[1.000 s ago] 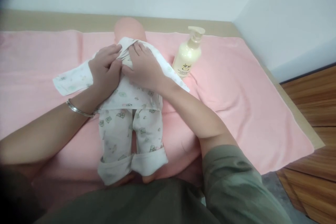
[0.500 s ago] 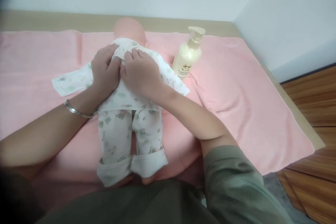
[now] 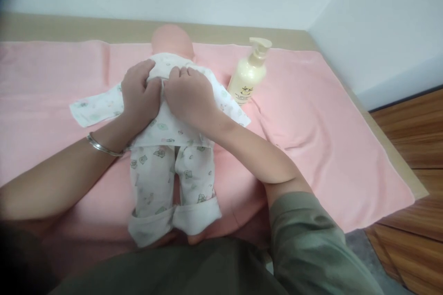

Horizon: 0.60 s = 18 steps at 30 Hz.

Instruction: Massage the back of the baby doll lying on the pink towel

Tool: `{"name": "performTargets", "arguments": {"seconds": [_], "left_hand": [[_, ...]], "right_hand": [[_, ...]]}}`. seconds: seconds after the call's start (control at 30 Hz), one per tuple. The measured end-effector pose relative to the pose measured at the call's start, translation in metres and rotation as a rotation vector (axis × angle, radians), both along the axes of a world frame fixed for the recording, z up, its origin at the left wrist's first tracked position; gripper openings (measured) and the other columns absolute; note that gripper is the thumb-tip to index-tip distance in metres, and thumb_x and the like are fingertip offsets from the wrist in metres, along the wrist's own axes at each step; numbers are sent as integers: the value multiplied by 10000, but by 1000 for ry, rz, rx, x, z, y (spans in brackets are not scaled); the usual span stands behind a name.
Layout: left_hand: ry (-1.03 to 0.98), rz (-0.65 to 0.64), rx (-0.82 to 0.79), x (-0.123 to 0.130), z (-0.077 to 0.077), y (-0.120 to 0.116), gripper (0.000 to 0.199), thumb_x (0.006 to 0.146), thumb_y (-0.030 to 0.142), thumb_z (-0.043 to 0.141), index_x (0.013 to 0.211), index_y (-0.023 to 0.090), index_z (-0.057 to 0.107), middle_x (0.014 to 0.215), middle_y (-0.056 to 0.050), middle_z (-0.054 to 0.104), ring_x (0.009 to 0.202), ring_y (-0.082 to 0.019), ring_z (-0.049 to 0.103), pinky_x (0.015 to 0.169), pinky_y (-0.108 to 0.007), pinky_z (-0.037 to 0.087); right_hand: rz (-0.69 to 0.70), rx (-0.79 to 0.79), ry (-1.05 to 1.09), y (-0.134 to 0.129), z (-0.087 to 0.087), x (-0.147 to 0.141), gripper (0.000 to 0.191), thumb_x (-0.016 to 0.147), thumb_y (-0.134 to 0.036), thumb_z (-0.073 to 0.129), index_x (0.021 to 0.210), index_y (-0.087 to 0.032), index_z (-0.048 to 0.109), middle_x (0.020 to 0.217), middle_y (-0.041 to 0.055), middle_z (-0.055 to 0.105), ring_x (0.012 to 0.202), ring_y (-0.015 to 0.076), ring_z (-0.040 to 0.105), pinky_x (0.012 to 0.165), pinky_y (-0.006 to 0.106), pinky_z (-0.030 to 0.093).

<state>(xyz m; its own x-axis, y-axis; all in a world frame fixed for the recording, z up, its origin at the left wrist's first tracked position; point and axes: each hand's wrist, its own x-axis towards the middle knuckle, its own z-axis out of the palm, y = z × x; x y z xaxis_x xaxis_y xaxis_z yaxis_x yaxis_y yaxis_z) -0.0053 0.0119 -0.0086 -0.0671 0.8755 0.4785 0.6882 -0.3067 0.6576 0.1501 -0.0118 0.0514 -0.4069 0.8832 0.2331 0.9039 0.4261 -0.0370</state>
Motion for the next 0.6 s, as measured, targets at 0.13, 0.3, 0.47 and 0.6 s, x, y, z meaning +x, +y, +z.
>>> {"name": "performTargets", "arguments": {"seconds": [0.13,0.3,0.47,0.6], "left_hand": [[-19,42,37,1,0,1,370,928,341,544,1256,349,715,1407,4,732,1437,-291,595,1305,-499,436],[-56,-30,90,-4,-12,8,383,926,472,536,1202,306,743,1425,-19,731,1454,-301,592,1330,-571,378],[-65,-48,108,-4,-14,9,420,927,597,511,1175,332,722,1395,21,743,1458,-285,578,1347,-595,331],[-115,33,86,-1,-7,4,480,927,604,500,1213,296,731,1357,9,761,1365,-282,625,1275,-574,433]], "right_hand": [[-22,-16,-14,-14,4,-4,461,1098,-191,257,1269,-39,657,1201,215,732,1145,297,691,1021,437,552],[34,-68,13,6,1,3,505,1098,-218,274,1453,-42,589,1446,191,665,1398,308,607,1203,461,514],[36,-118,140,26,-7,7,612,1112,-282,290,1632,27,381,1733,187,402,1656,297,343,1424,443,260],[58,-168,166,16,9,10,512,1093,-263,346,1516,-52,541,1602,153,575,1520,288,524,1326,454,422]]}}
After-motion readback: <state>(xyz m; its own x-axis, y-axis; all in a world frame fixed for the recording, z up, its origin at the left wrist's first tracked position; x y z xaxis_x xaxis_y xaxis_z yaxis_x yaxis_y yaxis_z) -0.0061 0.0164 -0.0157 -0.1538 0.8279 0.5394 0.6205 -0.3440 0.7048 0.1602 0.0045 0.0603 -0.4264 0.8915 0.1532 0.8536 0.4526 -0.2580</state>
